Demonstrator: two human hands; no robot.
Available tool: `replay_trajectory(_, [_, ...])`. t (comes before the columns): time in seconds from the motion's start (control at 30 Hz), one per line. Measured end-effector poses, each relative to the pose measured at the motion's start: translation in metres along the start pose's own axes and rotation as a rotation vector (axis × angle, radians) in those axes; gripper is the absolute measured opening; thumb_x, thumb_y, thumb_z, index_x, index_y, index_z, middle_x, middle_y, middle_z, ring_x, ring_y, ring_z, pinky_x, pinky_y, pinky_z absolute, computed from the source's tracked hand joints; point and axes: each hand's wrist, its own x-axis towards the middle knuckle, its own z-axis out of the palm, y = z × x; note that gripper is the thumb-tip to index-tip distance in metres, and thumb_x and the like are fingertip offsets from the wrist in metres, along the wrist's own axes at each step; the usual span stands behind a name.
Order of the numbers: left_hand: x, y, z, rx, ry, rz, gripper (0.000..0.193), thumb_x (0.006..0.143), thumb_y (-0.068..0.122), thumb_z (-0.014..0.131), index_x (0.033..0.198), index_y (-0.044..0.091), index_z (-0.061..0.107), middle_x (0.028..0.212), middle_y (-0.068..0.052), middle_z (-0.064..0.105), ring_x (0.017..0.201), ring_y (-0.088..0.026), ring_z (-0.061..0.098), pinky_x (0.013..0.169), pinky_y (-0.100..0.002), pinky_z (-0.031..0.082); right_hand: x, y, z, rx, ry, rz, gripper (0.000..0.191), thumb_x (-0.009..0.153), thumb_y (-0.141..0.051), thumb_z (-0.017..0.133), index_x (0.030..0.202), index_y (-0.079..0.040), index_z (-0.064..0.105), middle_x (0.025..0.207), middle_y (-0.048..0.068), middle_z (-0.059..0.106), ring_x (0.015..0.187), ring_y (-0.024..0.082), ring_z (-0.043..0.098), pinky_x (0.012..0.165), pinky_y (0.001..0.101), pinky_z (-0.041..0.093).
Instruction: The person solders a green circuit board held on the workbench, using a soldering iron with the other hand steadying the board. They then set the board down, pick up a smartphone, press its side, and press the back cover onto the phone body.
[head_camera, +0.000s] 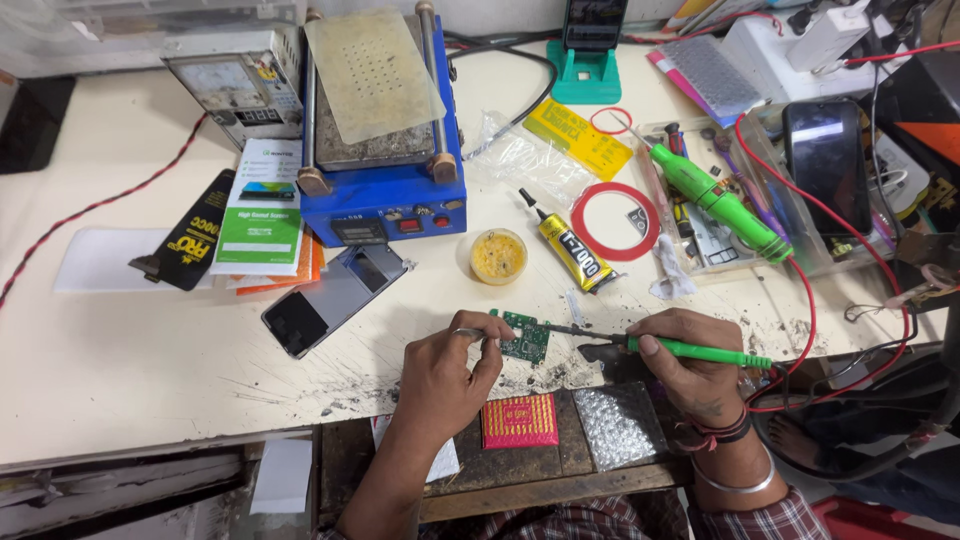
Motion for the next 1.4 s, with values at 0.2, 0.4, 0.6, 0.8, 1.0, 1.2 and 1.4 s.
replay_trajectory(0.2, [0.002,0.011,0.001,-0.005,0.083,0.116,0.015,0.094,0.001,0.066,0.1,0.008,0.055,0.099,-0.002,0.076,0.091,-0.021,0.081,0.072,-0.033,0.065,0.004,-0.008,-0.007,-0.016,-0.006,-0.019,0.009,0.091,-0.007,0.068,0.092,-0.001,0.075,0.081,0.01,0.076,0.069,0.016,0.075,0.065,0.0269,0.058])
replay_trajectory(0.4, [0.005,0.02,0.003,-0.001,-0.031,-0.112,0.013,0.088,0.001,0.068,0.093,0.005,0.057,0.097,-0.001,0.081,0.062,-0.018,0.077,0.049,-0.033,0.057,0.006,-0.013,-0.015,-0.017,-0.004,-0.025,0.009,0.09,-0.008,0.069,0.092,-0.002,0.076,0.08,0.009,0.077,0.068,0.016,0.076,0.064,0.0271,0.058])
replay_trajectory(0.6, [0.003,0.026,0.002,-0.035,-0.009,-0.117,0.013,0.088,0.001,0.067,0.095,0.005,0.057,0.096,-0.001,0.08,0.073,-0.019,0.08,0.053,-0.032,0.06,0.004,-0.018,-0.02,-0.022,-0.001,-0.011,0.009,0.09,-0.009,0.07,0.091,-0.002,0.076,0.08,0.009,0.077,0.069,0.017,0.076,0.063,0.0278,0.058])
replay_trajectory(0.8, [0.0,0.031,-0.004,-0.039,0.023,0.002,0.013,0.089,-0.001,0.066,0.092,0.004,0.054,0.097,-0.003,0.077,0.085,-0.021,0.081,0.067,-0.033,0.064,0.002,-0.027,-0.02,-0.035,0.001,-0.01,0.01,0.089,-0.01,0.07,0.091,-0.002,0.076,0.079,0.009,0.078,0.067,0.017,0.076,0.063,0.0284,0.058])
replay_trajectory(1.0, [-0.002,0.034,-0.004,-0.056,-0.027,-0.111,0.01,0.088,0.0,0.066,0.091,0.004,0.057,0.095,-0.003,0.079,0.085,-0.02,0.083,0.063,-0.033,0.065,0.0,-0.03,-0.021,-0.04,0.006,-0.011,0.011,0.088,-0.01,0.07,0.091,-0.001,0.076,0.08,0.009,0.078,0.068,0.018,0.075,0.064,0.0288,0.057])
replay_trajectory(1.2, [-0.001,0.036,-0.002,-0.062,0.011,-0.045,0.012,0.089,0.0,0.066,0.092,0.004,0.055,0.096,-0.004,0.077,0.087,-0.021,0.082,0.067,-0.034,0.065,-0.001,-0.027,-0.025,-0.023,0.005,0.027,0.011,0.088,-0.011,0.071,0.09,-0.002,0.077,0.079,0.01,0.079,0.066,0.017,0.076,0.062,0.0283,0.058])
replay_trajectory(1.4, [-0.001,0.038,-0.002,-0.097,0.001,-0.08,0.014,0.088,-0.001,0.066,0.097,0.004,0.056,0.094,-0.003,0.079,0.088,-0.021,0.082,0.07,-0.034,0.065,-0.001,-0.028,-0.026,-0.028,0.006,0.02,0.011,0.088,-0.01,0.071,0.09,-0.002,0.077,0.079,0.01,0.078,0.068,0.017,0.076,0.063,0.0283,0.058])
